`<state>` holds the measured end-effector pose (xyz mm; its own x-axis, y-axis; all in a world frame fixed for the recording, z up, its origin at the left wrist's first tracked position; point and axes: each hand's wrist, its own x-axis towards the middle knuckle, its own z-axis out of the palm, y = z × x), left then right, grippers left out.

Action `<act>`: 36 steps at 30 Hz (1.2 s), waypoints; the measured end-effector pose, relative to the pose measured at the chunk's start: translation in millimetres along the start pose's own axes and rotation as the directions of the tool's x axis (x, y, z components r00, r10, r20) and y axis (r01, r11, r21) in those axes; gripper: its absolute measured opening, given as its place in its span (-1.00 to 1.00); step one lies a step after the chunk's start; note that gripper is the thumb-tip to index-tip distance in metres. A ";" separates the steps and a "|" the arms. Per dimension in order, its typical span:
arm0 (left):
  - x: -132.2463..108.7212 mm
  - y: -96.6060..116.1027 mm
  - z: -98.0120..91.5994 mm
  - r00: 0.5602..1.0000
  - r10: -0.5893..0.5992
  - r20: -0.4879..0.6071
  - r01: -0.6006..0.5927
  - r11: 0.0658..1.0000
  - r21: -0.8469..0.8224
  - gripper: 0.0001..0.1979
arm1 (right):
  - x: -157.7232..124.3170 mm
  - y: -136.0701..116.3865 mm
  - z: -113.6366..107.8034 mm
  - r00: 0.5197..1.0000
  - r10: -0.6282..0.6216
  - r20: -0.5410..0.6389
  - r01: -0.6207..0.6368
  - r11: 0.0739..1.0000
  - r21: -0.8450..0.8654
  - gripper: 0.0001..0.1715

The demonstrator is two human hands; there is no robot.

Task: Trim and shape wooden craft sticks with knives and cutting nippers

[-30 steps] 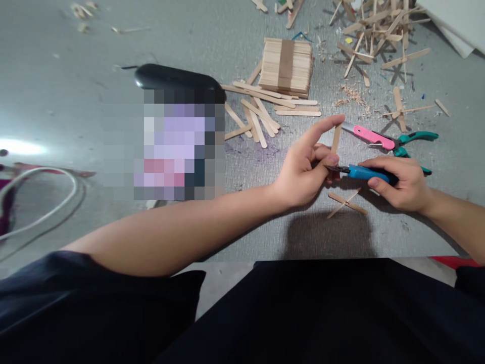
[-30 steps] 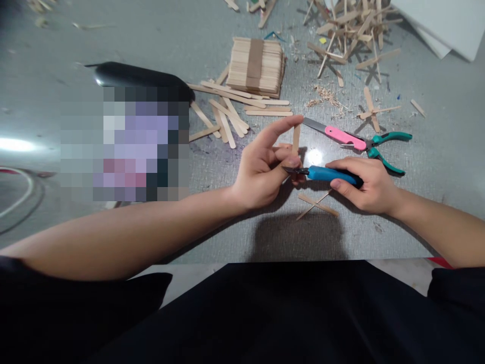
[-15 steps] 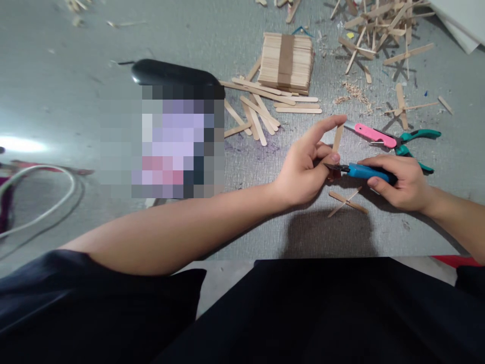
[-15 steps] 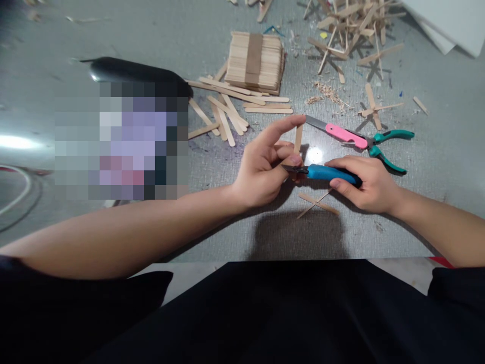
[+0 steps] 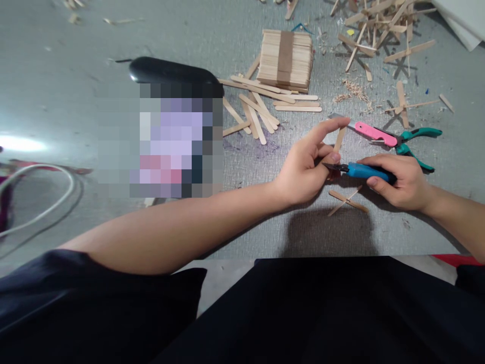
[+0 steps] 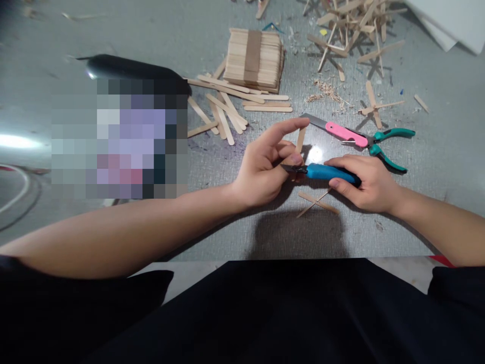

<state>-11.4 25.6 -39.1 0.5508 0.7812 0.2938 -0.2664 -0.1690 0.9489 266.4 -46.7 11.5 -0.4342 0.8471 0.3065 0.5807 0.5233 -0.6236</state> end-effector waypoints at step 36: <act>-1.7 1.5 3.0 1.000 0.009 0.022 -0.008 0.997 -0.072 -0.41 | -1.3 -2.1 0.6 0.999 -0.021 -0.040 0.024 0.998 0.058 -0.64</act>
<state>-10.4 22.3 -37.8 0.5657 0.7661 0.3052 -0.3272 -0.1312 0.9358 265.4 -48.9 12.1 -0.4188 0.8387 0.3481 0.5295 0.5370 -0.6567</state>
